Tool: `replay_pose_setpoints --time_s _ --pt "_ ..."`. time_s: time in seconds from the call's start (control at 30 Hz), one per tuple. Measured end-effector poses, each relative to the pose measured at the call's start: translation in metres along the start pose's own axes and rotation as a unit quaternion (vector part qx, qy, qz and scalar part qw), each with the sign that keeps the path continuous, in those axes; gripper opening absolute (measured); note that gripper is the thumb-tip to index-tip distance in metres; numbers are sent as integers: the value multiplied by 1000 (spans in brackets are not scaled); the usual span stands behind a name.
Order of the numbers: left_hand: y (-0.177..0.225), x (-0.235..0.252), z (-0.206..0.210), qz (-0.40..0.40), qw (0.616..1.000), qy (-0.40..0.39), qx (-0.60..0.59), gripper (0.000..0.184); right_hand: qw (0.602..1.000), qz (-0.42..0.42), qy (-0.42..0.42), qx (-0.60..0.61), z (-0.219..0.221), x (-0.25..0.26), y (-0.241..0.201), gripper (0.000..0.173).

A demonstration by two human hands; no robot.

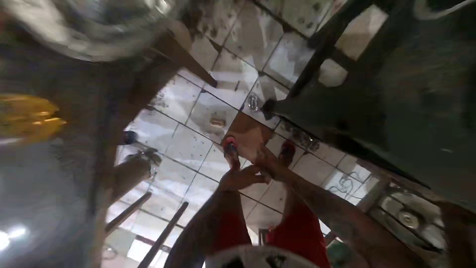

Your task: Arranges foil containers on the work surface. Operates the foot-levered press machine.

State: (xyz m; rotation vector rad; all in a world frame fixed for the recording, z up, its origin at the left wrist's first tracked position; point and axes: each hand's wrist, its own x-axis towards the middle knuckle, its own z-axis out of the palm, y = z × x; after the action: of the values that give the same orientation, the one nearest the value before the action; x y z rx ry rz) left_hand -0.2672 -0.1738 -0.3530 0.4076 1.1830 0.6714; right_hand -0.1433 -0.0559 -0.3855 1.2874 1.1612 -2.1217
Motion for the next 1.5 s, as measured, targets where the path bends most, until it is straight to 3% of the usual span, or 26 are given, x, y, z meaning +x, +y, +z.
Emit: replay_pose_setpoints --time_s 0.07,0.13,0.2,0.3,0.43,0.57,0.67,0.73,0.8,0.87,0.93,1.0,1.03,1.13,1.2,1.27,1.4,1.43,1.5 --pt "-44 51 -70 -67 996 18 50 30 996 -3 64 -62 -16 104 23 74" --pt "-112 103 -132 -91 986 137 35 30 979 -35 161 -117 -34 196 46 73" --pt "-169 150 -189 -124 955 270 22 35 957 -79 230 -162 -64 285 63 87" --pt "-224 209 -248 -188 909 371 -9 41 910 -92 325 -240 -106 379 75 92" --pt "-276 283 -290 -187 848 483 -114 64 849 -128 330 -391 -144 451 70 75" --pt "-319 339 -316 -188 794 568 -107 110 839 -109 345 -405 -150 495 60 93" --pt "-339 343 -305 -167 782 594 -86 113 846 -115 318 -412 -143 502 66 87" --pt "-337 328 -291 -93 776 596 -185 103 851 -146 316 -393 -136 497 81 95" --pt "-320 298 -270 21 783 527 -330 77 872 -135 303 -359 -120 475 93 95" --pt "-288 243 -239 121 800 387 -443 42 895 -139 280 -318 -93 427 103 92" --pt "-249 190 -205 182 797 279 -504 43 916 -152 245 -279 -60 363 110 92" --pt "-212 147 -170 203 810 228 -501 44 946 -137 200 -218 -24 276 104 91" --pt "-193 127 -154 192 835 225 -465 45 957 -118 193 -183 -6 239 94 90" --pt "-127 70 -109 51 932 239 -270 55 964 -79 204 -152 28 138 49 87" --pt "-72 30 -80 15 958 243 -153 71 960 -96 211 -160 34 66 10 87" --pt "-11 -16 -46 31 968 243 -55 77 950 -128 222 -179 39 -7 -26 82" --pt "94 -99 17 76 950 237 188 28 916 -207 259 -225 36 -134 -78 79" --pt "123 -120 28 68 928 221 291 26 904 -221 273 -242 32 -161 -89 78" --pt "178 -158 60 31 848 177 498 26 877 -247 298 -284 24 -213 -100 77"
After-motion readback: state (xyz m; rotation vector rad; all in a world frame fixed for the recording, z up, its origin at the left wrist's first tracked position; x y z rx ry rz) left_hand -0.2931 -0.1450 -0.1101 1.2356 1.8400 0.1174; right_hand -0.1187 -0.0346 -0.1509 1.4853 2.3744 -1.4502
